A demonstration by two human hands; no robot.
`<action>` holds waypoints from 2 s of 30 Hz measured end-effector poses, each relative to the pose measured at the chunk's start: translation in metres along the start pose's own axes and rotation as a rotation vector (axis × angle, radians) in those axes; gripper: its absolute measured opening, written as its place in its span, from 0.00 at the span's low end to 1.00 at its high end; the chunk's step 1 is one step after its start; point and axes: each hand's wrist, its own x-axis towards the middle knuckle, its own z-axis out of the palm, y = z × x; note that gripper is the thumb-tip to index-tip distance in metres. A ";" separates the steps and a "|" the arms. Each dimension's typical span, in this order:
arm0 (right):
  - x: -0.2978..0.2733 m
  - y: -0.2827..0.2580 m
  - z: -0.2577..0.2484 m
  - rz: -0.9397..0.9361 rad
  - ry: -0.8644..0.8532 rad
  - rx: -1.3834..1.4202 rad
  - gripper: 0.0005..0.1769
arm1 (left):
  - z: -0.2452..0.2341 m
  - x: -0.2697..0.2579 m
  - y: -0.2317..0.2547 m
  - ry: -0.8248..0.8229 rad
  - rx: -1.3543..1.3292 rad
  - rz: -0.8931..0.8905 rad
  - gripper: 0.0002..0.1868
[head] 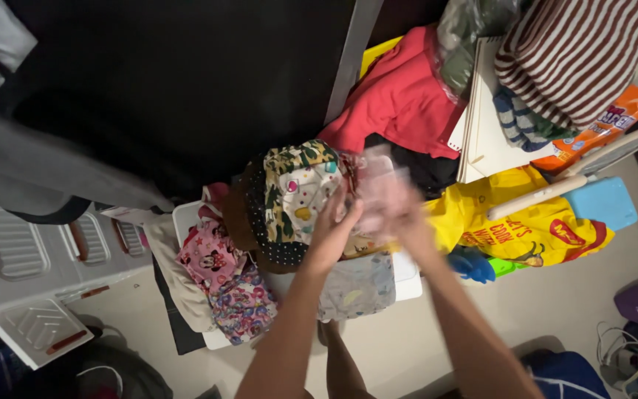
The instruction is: Organizing and putting baby clothes into a plastic dresser drawer.
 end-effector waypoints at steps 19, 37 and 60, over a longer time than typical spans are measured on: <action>0.100 0.101 -0.006 0.556 0.169 -0.128 0.14 | -0.061 0.023 -0.060 0.363 -0.375 -0.183 0.23; -0.036 -0.124 0.018 0.029 -0.182 0.133 0.35 | -0.094 -0.073 0.024 0.248 -0.345 0.125 0.33; -0.133 0.174 0.286 0.452 -0.341 -0.303 0.20 | -0.184 -0.231 -0.251 0.672 0.040 -0.434 0.35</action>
